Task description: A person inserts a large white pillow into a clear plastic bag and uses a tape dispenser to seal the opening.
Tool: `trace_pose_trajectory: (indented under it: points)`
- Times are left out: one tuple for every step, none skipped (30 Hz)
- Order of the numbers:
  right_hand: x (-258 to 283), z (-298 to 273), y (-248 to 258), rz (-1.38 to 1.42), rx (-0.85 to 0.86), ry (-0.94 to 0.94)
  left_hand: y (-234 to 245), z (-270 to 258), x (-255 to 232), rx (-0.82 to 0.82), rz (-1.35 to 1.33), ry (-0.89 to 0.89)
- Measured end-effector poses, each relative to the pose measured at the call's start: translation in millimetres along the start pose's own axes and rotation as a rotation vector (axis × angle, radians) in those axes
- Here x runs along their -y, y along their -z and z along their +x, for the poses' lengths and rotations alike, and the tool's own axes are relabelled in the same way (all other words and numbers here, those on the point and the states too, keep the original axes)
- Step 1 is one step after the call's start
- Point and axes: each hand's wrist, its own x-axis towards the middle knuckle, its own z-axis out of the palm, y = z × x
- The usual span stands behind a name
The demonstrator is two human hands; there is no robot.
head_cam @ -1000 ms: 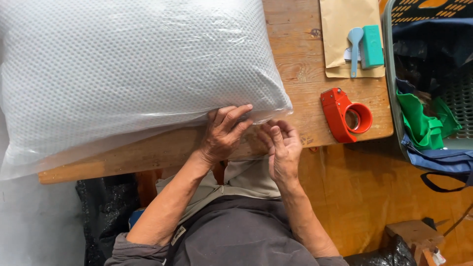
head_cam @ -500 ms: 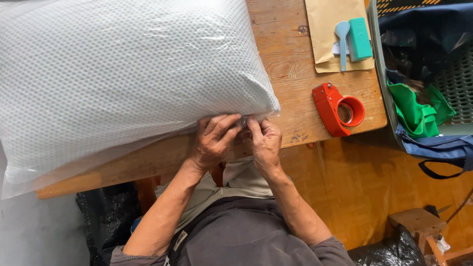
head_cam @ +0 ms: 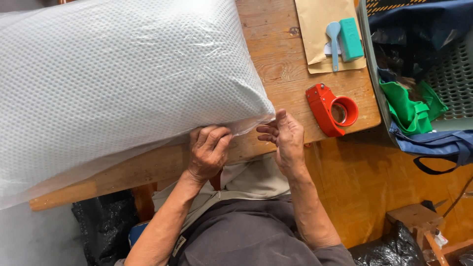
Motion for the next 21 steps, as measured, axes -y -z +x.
trace_pose_trajectory:
  points:
    - [4.6,4.7,-0.6,-0.053,0.056,-0.045,0.8,-1.8,-0.8,0.014,-0.003,0.001]
    - [8.9,9.6,-1.4,-0.106,0.112,-0.09,1.5,-3.9,-1.4,0.028,-0.005,0.002]
    - [2.4,16.3,-0.1,-0.105,0.114,-0.093,2.5,-4.1,-1.1,0.031,-0.002,0.003]
    - [-4.1,22.9,1.3,-0.094,0.13,-0.06,3.4,-4.2,-0.9,0.052,0.01,0.008]
    - [-10.2,29.6,2.2,-0.082,0.146,-0.025,4.6,-3.7,-0.4,0.073,0.022,0.012]
    - [-13.3,31.8,1.0,-0.08,0.148,-0.027,4.6,-3.3,-0.2,0.075,0.025,0.011]
    - [-16.0,33.9,0.9,-0.056,0.122,-0.002,3.5,-3.1,-0.4,0.084,0.025,0.018]
    - [-18.8,35.9,0.8,-0.032,0.096,0.023,2.5,-2.9,-0.6,0.093,0.024,0.025]
    - [-18.7,34.0,0.8,-0.033,0.097,0.024,2.2,-3.3,-1.6,0.091,0.024,0.025]
    - [-18.5,32.1,0.8,-0.032,0.096,0.039,2.1,-3.6,-2.7,0.095,0.026,0.028]
    - [-18.5,30.1,0.4,-0.03,0.094,0.054,2.1,-3.7,-3.2,0.099,0.028,0.03]
    - [-8.8,22.1,-3.1,-0.029,0.093,0.055,4.7,-0.4,-3.5,0.099,0.027,0.028]
    - [0.2,12.9,-5.5,-0.117,0.087,0.094,7.6,2.1,-4.9,0.104,0.026,0.025]
    - [9.0,3.8,-8.0,-0.206,0.08,0.133,10.4,4.3,-6.1,0.109,0.024,0.023]
    - [11.0,1.7,0.7,-0.209,0.079,0.13,11.6,6.8,-6.2,0.111,0.023,0.026]
    - [13.0,-0.6,9.3,-0.358,0.009,0.232,13.0,9.1,-6.2,0.093,0.013,0.017]
    - [15.2,-2.7,17.5,-0.507,-0.061,0.335,14.6,11.7,-5.8,0.074,0.005,0.007]
    - [22.0,-2.6,26.9,-0.508,-0.06,0.333,13.6,9.4,-4.3,0.075,0.005,0.009]
    - [28.7,-3.1,36.7,-0.672,-0.18,0.49,12.4,7.2,-2.8,0.061,-0.004,0.0]
    - [35.5,-3.5,46.8,-0.836,-0.3,0.647,11.0,5.1,-1.6,0.047,-0.013,-0.01]
    - [42.5,2.5,60.9,-0.838,-0.303,0.643,9.5,2.6,-1.3,0.049,-0.018,-0.009]
